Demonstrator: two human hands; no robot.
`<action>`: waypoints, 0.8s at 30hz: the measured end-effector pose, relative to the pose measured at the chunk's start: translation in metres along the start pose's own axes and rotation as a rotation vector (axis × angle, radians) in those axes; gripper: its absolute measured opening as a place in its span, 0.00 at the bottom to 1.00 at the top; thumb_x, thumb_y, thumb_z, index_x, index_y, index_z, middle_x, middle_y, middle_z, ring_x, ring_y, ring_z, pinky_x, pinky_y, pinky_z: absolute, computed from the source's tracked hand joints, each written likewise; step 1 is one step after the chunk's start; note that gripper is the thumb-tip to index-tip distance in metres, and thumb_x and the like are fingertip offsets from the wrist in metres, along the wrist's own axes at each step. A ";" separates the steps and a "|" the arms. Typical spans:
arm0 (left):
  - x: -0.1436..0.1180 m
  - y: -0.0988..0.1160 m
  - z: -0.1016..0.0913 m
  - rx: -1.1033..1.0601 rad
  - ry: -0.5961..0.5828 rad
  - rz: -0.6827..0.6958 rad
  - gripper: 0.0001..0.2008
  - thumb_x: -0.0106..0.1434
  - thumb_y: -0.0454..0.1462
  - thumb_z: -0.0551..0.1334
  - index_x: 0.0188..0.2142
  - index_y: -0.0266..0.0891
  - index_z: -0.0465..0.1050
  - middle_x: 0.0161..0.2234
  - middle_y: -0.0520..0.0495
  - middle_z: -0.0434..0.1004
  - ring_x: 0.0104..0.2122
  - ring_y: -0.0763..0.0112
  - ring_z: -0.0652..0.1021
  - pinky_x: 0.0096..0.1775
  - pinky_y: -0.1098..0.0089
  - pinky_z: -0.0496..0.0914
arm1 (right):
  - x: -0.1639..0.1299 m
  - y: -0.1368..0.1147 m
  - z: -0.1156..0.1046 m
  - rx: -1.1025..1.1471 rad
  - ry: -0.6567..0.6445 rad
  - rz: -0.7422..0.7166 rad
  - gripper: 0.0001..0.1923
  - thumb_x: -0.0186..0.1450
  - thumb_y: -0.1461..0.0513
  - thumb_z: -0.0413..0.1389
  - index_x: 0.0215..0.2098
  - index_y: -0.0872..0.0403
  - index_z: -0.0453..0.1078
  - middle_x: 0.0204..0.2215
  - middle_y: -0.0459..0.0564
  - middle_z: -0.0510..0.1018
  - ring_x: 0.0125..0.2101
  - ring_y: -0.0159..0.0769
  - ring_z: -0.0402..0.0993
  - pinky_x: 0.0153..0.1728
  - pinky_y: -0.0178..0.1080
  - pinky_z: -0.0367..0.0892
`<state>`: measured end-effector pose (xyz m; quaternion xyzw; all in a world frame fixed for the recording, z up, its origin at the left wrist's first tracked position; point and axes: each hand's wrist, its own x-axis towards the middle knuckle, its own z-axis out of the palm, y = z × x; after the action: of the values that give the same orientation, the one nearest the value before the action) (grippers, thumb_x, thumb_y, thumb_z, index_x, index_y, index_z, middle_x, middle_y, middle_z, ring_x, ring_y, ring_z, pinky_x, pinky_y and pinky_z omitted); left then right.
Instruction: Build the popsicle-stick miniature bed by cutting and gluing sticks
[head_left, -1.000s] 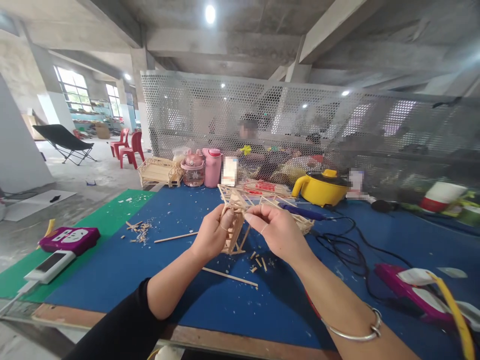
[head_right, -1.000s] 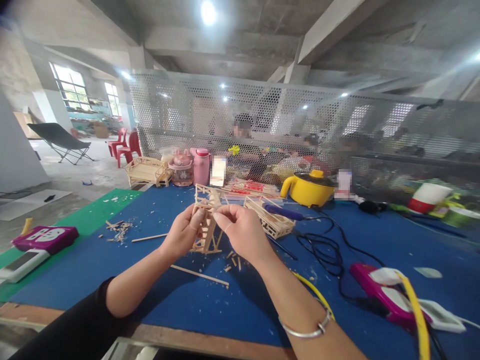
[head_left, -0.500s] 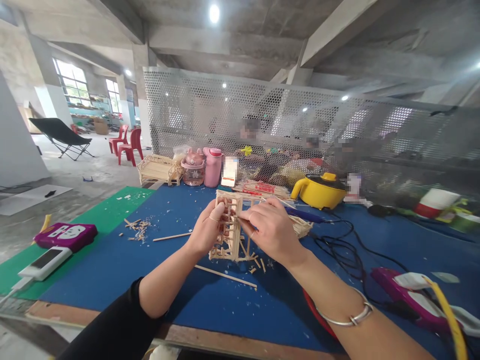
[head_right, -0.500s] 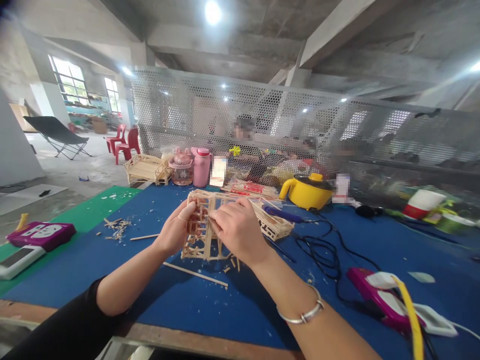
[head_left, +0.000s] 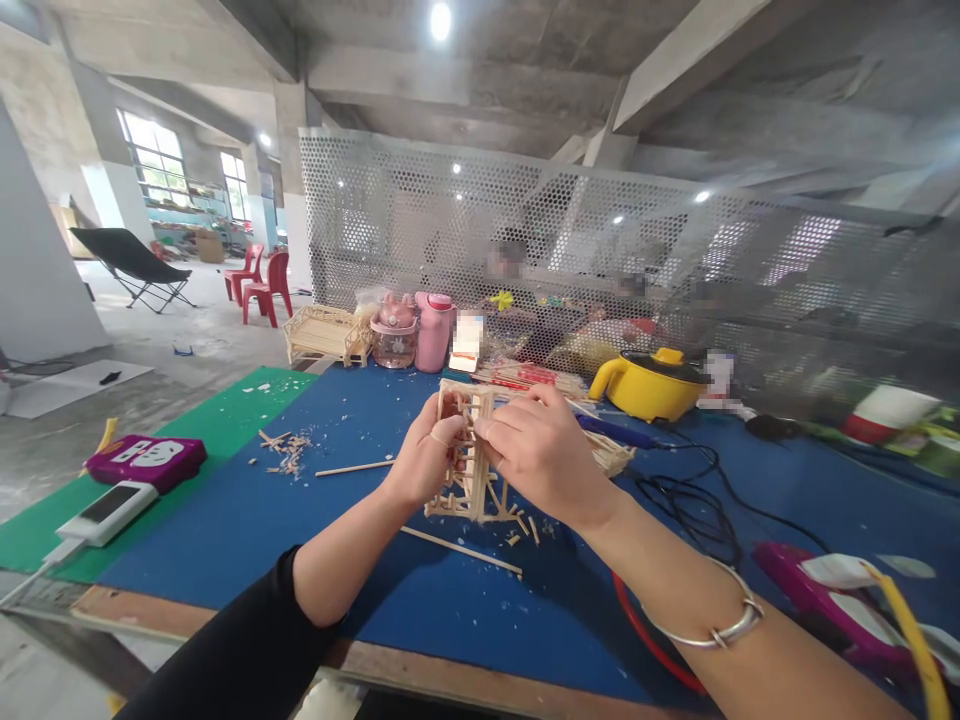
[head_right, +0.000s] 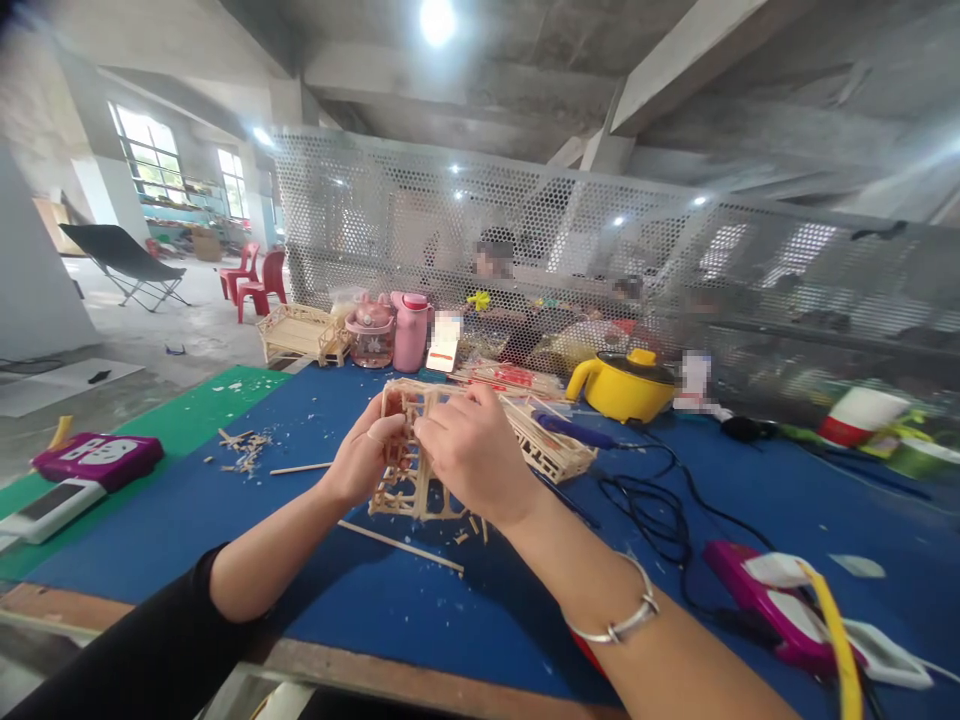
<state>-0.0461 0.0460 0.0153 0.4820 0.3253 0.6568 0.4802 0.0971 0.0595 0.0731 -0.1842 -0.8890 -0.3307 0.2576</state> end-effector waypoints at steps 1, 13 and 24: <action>0.000 0.002 0.001 0.025 -0.004 0.006 0.12 0.56 0.35 0.56 0.41 0.41 0.65 0.27 0.55 0.64 0.20 0.79 0.65 0.18 0.78 0.63 | 0.002 0.000 -0.001 -0.013 -0.009 -0.001 0.11 0.61 0.69 0.49 0.24 0.54 0.67 0.21 0.44 0.71 0.26 0.32 0.64 0.36 0.40 0.52; -0.001 0.004 0.002 0.139 -0.002 0.054 0.08 0.56 0.36 0.57 0.37 0.40 0.61 0.28 0.56 0.63 0.19 0.82 0.65 0.18 0.78 0.63 | -0.003 -0.001 0.009 0.082 0.117 0.030 0.10 0.65 0.66 0.49 0.30 0.55 0.71 0.24 0.47 0.75 0.28 0.33 0.68 0.37 0.40 0.56; -0.003 -0.001 0.006 0.155 -0.030 0.104 0.07 0.59 0.36 0.56 0.38 0.41 0.60 0.27 0.57 0.61 0.18 0.83 0.64 0.19 0.79 0.63 | -0.017 -0.005 0.018 0.233 0.297 0.225 0.02 0.63 0.65 0.54 0.33 0.53 0.69 0.24 0.46 0.76 0.28 0.34 0.70 0.34 0.40 0.62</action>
<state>-0.0396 0.0435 0.0155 0.5438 0.3426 0.6462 0.4115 0.1021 0.0661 0.0490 -0.2007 -0.8473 -0.2183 0.4406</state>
